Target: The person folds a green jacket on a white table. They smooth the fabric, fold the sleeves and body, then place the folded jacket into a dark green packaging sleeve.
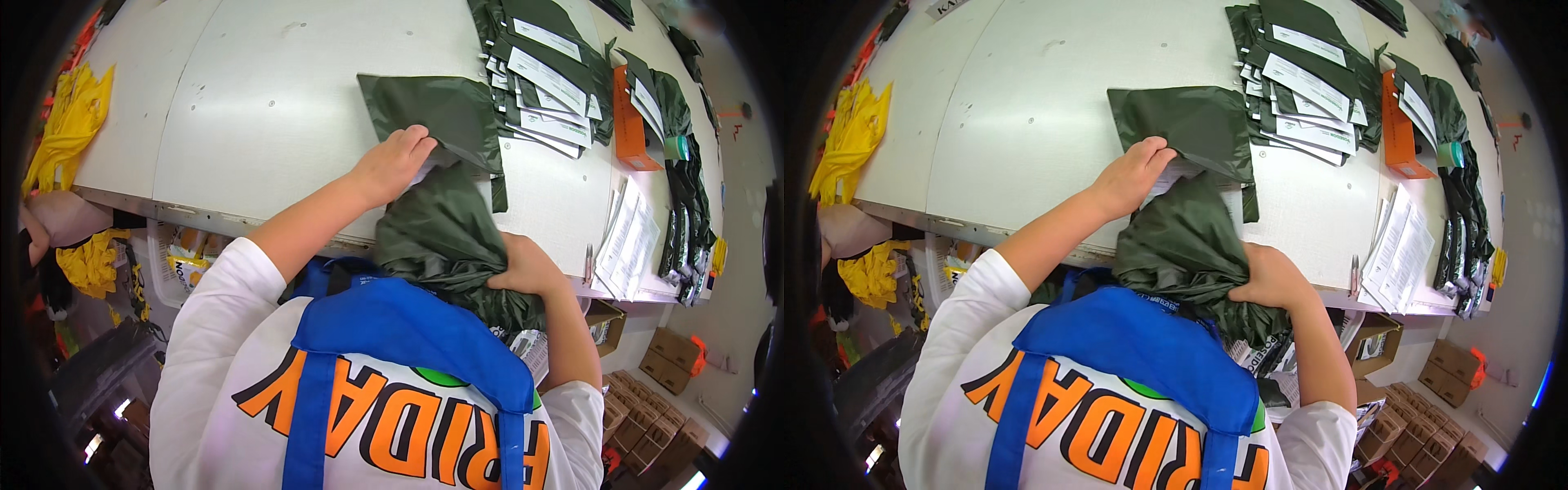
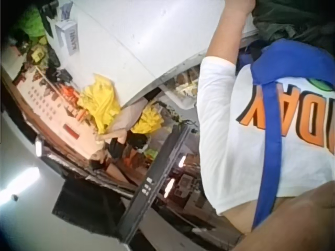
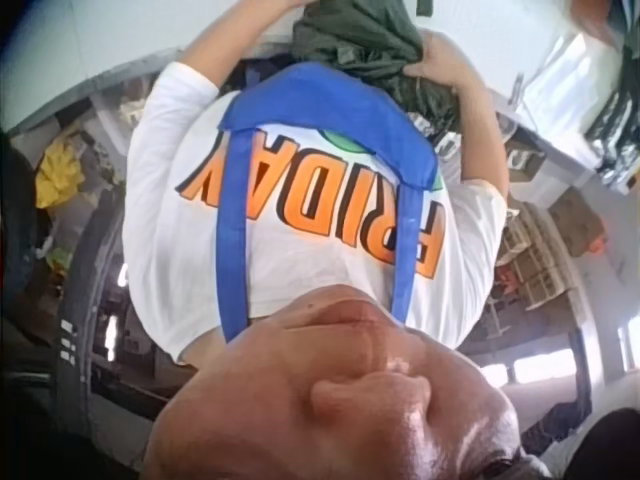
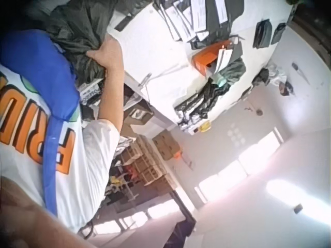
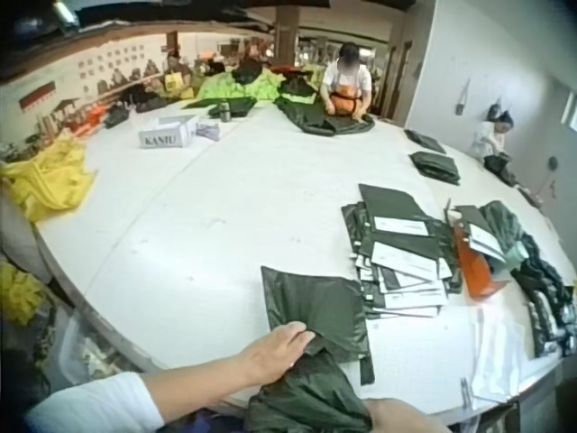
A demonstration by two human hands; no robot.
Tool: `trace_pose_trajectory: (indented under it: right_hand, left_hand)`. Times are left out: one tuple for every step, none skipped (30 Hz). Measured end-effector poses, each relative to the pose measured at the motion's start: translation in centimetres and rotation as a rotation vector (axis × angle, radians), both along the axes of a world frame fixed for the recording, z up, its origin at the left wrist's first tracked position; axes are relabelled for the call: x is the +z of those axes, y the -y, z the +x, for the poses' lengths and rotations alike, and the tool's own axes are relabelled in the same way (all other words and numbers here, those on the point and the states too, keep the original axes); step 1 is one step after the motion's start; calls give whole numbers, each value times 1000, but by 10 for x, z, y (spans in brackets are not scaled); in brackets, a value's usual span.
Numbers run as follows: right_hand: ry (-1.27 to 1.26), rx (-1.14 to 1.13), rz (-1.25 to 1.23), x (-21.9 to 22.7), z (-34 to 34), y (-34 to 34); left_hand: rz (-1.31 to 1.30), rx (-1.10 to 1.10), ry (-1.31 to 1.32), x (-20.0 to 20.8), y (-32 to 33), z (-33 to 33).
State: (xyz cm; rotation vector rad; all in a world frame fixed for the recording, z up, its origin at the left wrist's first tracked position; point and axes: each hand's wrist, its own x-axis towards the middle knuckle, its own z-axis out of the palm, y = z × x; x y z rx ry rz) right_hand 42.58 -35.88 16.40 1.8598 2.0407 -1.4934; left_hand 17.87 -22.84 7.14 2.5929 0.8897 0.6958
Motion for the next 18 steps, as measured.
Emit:
trace_pose_trajectory:
  right_hand:
    - [0, 55, -29, -1, -7, -6]
    - [-6, 60, -34, -4, -10, -10]
    - [-18, 7, 3, -9, -9, -10]
    - [-34, -42, 41, -16, -4, -10]
    - [-45, -96, 76, -22, 1, -9]
    - [-34, -227, 61, -26, 6, -6]
    - [-28, -384, 43, -28, 8, -3]
    - [8, -465, 77, -34, 10, 3]
    - [43, -548, 112, -38, 10, 8]
    - [45, -594, 132, -37, 6, 10]
    - [44, -639, 150, -37, 0, 13]
    - [44, -686, 168, -36, -7, 15]
    - [29, -678, 187, -35, -14, 15]
    - [14, -672, 207, -35, -24, 13]
    - [0, -666, 226, -35, -32, 10]
    - [28, -646, 219, -36, -35, 7]
    - [66, -610, 228, -35, -38, 7]
    - [104, -573, 237, -33, -40, 8]
  left_hand:
    - [12, -29, 55, 4, 0, -1]
    - [-23, -84, 36, 8, -2, -4]
    - [-227, -75, 7, 14, -2, -10]
    - [-430, -61, -25, 29, -3, -18]
    - [-636, -51, -52, 44, -3, -23]
    - [-956, 163, -37, 63, -3, -21]
    - [-693, 115, -49, 58, 3, -25]
    - [-428, 64, -57, 45, 9, -28]
    - [-164, 13, -67, 35, 15, -31]
    - [-130, 25, 17, 34, 24, -23]
    - [-103, 14, 44, 38, 36, -14]
    - [-107, -12, 104, 40, 51, -5]
    - [-109, -35, 165, 41, 64, 3]
    - [-138, -75, 162, 39, 71, 6]
    - [-167, -115, 158, 36, 77, 9]
    - [-194, -160, 153, 42, 77, 12]
    - [-253, -122, 143, 49, 73, 11]
    - [-311, -85, 132, 57, 66, 7]
